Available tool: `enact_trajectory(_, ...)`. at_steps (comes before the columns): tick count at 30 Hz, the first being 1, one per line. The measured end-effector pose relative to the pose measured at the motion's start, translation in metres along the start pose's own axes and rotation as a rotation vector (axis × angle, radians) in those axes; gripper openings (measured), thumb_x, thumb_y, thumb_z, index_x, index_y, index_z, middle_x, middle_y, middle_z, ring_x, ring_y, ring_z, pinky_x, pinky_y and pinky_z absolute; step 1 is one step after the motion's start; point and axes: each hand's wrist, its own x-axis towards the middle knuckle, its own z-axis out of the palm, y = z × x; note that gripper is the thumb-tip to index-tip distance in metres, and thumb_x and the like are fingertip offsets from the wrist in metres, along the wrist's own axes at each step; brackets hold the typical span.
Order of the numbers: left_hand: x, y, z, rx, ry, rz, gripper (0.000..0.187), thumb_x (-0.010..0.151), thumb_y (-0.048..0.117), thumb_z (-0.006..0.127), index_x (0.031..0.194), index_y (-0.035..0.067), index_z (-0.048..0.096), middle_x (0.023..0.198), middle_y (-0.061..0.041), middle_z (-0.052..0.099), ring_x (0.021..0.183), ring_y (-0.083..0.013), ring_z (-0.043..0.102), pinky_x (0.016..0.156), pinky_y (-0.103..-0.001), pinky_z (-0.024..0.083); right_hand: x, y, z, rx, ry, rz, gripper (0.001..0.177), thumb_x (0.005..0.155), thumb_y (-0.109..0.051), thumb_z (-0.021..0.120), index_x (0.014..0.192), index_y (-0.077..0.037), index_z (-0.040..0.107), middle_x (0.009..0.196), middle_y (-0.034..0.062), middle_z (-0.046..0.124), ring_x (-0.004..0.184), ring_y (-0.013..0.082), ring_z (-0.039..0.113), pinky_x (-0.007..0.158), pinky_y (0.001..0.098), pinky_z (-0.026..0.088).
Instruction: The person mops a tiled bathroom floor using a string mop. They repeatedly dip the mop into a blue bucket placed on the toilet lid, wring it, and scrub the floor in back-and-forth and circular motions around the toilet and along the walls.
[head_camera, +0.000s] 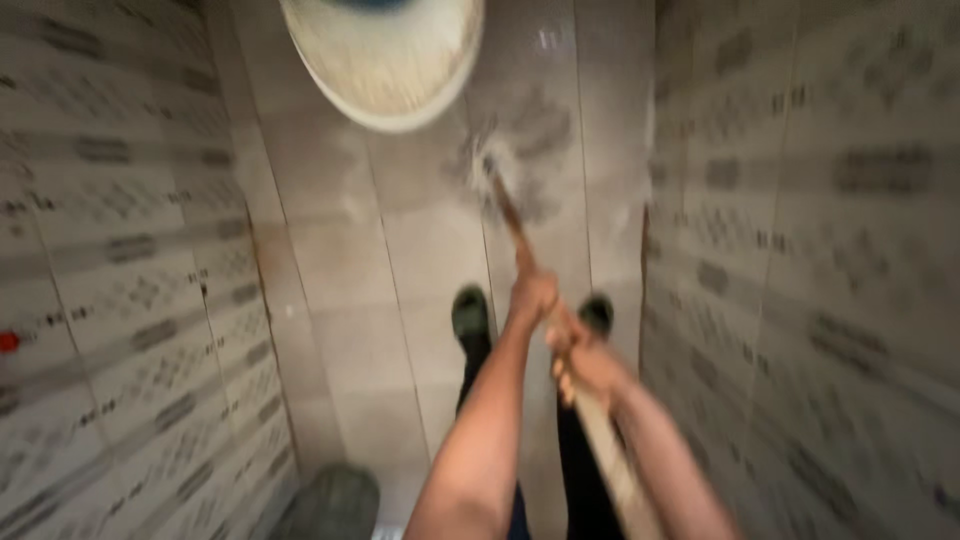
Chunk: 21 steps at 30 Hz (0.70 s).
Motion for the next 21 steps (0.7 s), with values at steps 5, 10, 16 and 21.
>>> enact_trajectory(5,-0.011,0.01,-0.033,-0.043,-0.002,-0.054,0.098,0.088,0.011,0.051,0.162,0.029,-0.01,0.158,-0.023,0.036,0.113,-0.0401,0.066,0.089,-0.047,0.058,-0.007,-0.032,0.026,0.044,0.019,0.225,0.068,0.104,-0.033,0.055,0.163,-0.045,0.024,0.067,0.0063,0.053,0.051,0.0165,0.048,0.047,0.0342,0.046)
enact_trajectory(10,-0.029,0.037,-0.016,-0.048,-0.027,-0.185,0.095,0.09,0.012,0.052,0.165,0.031,-0.003,0.138,-0.032,0.059,0.115,-0.042,0.068,0.1,-0.045,0.055,-0.032,-0.032,0.012,0.162,0.041,0.196,0.07,0.102,-0.03,0.057,0.162,-0.045,0.026,0.068,0.005,0.05,0.052,0.0163,0.045,0.048,0.0344,0.045)
enact_trajectory(16,-0.037,0.071,0.054,-0.043,-0.148,-0.203,0.093,0.09,0.012,0.052,0.165,0.026,-0.002,0.134,-0.034,0.06,0.111,-0.0426,0.07,0.093,-0.047,0.062,-0.048,-0.009,-0.044,0.244,0.176,0.206,0.071,0.1,-0.03,0.059,0.163,-0.041,0.027,0.067,0.0052,0.05,0.05,0.0157,0.043,0.045,0.0335,0.041)
enact_trajectory(21,-0.036,0.076,0.13,0.16,-0.247,0.023,0.098,0.094,0.024,0.058,0.165,0.022,-0.008,0.137,-0.035,0.057,0.119,-0.0448,0.063,0.102,-0.046,0.052,-0.054,0.022,-0.097,0.338,0.276,0.17,0.068,0.101,-0.028,0.059,0.162,-0.035,0.031,0.066,0.0055,0.049,0.048,0.0164,0.042,0.043,0.0333,0.038)
